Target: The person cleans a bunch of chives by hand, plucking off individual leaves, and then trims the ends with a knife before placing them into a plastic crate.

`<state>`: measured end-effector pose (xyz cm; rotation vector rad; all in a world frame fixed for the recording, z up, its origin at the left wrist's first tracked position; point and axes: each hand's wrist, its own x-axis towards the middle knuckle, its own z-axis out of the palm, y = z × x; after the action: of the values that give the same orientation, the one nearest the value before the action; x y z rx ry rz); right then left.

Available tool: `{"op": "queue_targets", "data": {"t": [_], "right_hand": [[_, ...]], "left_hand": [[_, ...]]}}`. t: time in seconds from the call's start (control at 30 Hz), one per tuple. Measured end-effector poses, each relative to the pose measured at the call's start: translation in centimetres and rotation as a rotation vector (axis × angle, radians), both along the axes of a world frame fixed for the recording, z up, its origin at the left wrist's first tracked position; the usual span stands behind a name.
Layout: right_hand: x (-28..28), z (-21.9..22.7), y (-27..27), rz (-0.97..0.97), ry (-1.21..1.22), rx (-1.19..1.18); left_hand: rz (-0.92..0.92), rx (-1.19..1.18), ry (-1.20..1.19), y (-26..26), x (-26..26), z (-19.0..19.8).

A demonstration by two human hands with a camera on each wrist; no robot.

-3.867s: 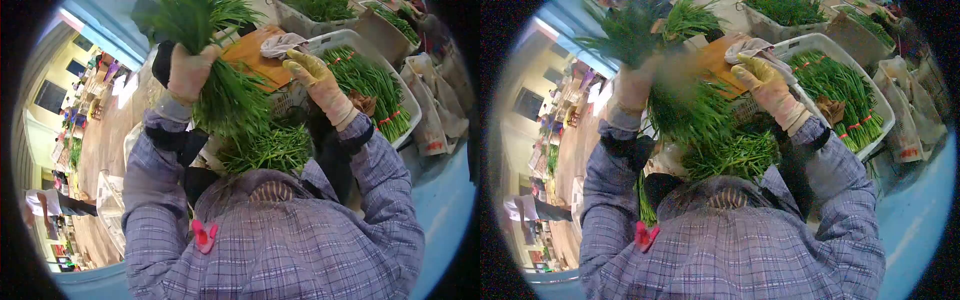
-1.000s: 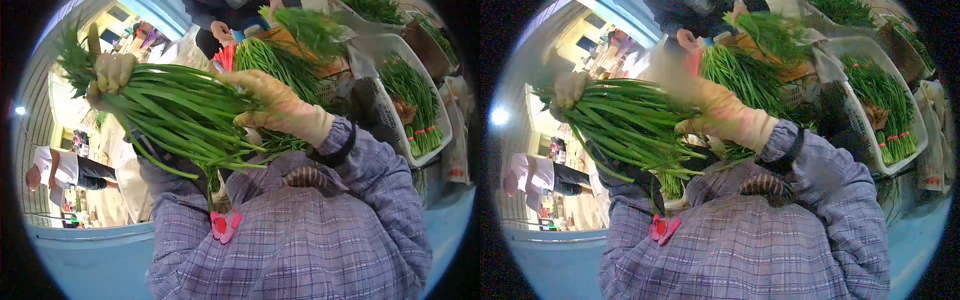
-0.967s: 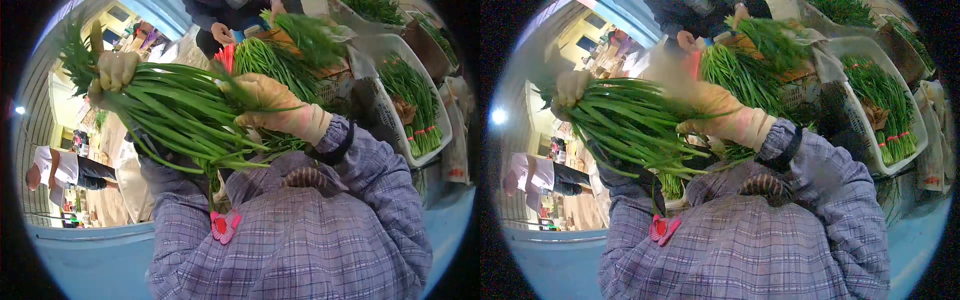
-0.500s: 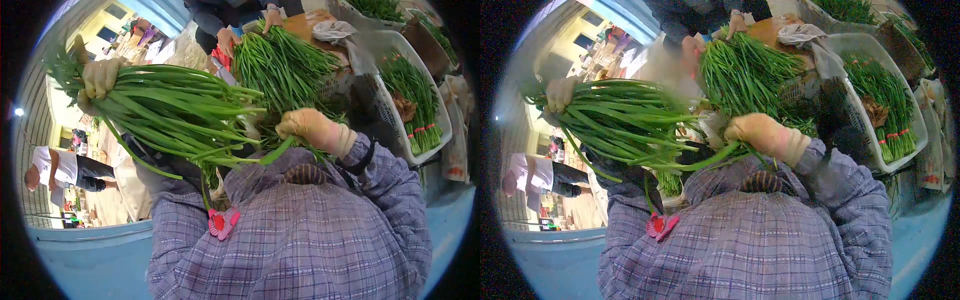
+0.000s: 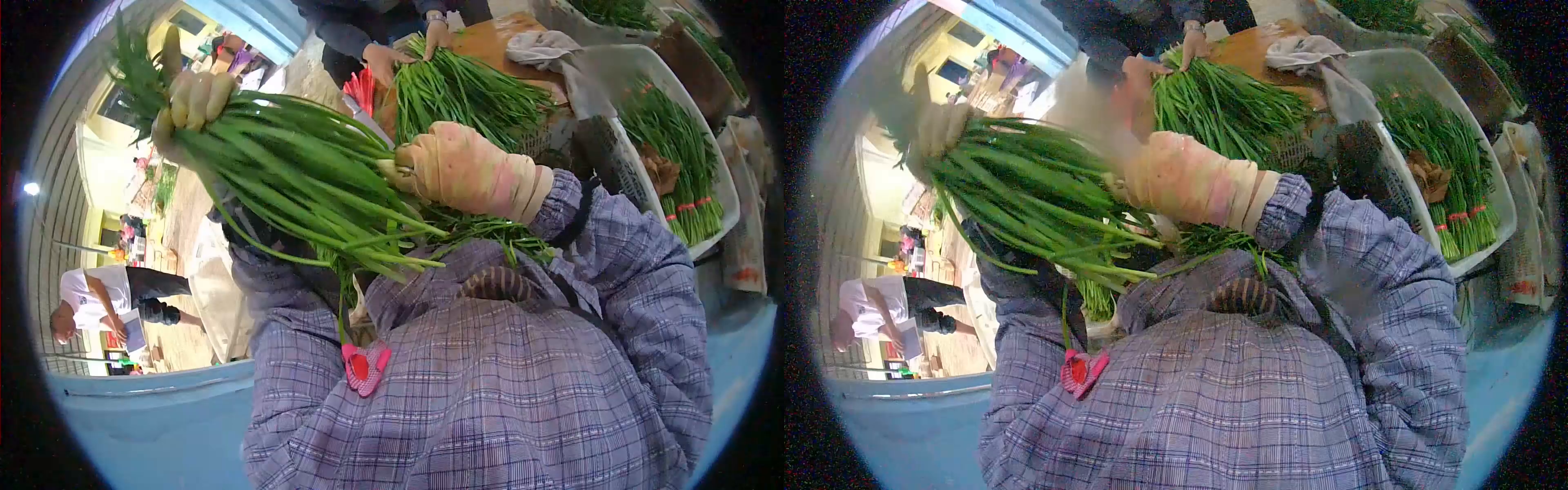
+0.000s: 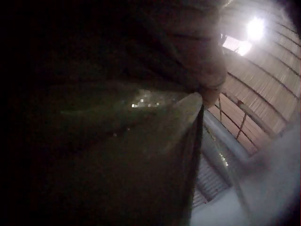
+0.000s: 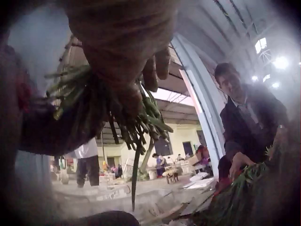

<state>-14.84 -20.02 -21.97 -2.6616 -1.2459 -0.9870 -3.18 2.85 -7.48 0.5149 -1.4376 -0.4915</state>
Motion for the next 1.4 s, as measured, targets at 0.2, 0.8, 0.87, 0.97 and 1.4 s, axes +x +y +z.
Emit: {"op": "queue_targets", "data": {"t": [0.2, 0.8, 0.87, 0.97, 1.4], "right_hand": [[-1.2, -4.7, -2.0, 0.133, 0.274, 0.112], [1.2, -5.2, -2.0, 0.633, 1.255, 1.733], [0.9, -5.4, -1.9, 0.483, 1.17, 1.707], [1.0, -5.3, -1.9, 0.501, 1.31, 2.318], [-0.6, -4.7, -2.6, 0.38, 1.027, 1.597]], "left_hand": [[0.197, -0.008, 0.386, 2.5, 1.9, 0.0], [1.569, 0.374, -0.185, -1.3, 4.3, -1.2], [1.563, 0.395, -0.124, -1.6, 5.2, -0.4], [1.471, 0.381, 0.199, -3.0, 5.2, -0.2], [1.423, 0.444, 0.369, -8.1, 2.8, 0.7]]}}
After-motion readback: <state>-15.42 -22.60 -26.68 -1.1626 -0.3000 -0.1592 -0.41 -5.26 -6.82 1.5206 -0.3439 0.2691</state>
